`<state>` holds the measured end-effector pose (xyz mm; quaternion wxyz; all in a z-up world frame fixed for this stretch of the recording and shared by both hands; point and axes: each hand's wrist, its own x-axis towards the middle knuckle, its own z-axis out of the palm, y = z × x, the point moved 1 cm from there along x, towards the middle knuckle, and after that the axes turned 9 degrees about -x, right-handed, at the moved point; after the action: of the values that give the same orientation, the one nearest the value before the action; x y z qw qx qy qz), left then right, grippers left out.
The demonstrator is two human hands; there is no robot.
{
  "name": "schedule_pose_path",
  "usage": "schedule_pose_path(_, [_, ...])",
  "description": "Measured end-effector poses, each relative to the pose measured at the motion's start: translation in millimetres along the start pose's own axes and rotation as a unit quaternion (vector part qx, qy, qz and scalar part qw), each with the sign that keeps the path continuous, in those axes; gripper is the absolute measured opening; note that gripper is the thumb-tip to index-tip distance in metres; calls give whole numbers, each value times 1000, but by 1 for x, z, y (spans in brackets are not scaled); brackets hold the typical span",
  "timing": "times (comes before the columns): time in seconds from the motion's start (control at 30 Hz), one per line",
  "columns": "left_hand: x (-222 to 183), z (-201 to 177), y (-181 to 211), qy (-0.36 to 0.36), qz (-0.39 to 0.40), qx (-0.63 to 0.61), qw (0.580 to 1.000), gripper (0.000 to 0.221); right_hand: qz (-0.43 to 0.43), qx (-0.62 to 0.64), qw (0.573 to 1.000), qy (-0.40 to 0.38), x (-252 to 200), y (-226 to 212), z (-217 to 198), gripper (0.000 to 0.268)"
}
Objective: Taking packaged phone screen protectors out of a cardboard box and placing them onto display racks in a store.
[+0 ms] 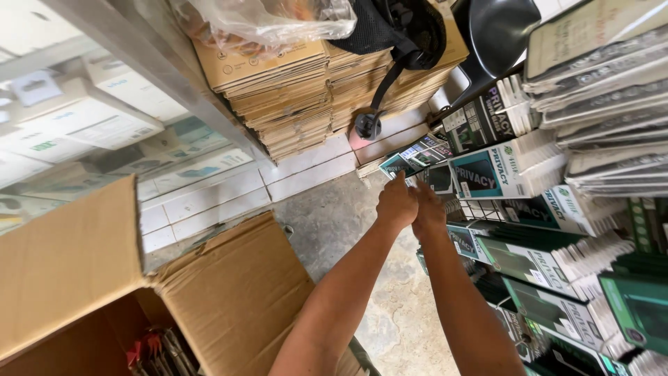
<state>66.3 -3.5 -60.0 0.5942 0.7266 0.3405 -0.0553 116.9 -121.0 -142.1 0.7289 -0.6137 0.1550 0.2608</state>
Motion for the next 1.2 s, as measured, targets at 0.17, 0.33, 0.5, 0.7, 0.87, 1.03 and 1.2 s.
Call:
schedule_pose_path(0.17, [-50,-18,24,5,57,-26,998,68,16,-3,996,-84,-85,2,-7,32])
schedule_pose_path(0.33, [-163,-88,61,0,183,-36,983,61,-38,-6,983,-180,-188,-6,6,28])
schedule_pose_path(0.5, [-309,-195,85,-1,268,-74,960,43,-85,-109,969,-203,-354,-83,93,31])
schedule_pose_path(0.7, [-432,-302,31,104,313,-121,936,29,-135,-244,931,-234,-482,-64,143,33])
schedule_pose_path(0.87, [-488,-360,-61,173,200,-139,954,22,-172,-323,890,-273,-570,-22,186,31])
schedule_pose_path(1.03, [-488,-378,-148,188,106,-131,968,24,-168,-378,857,-308,-581,44,208,31])
schedule_pose_path(1.2, [-435,-338,-259,195,2,-87,977,29,-172,-491,788,-328,-564,90,217,33])
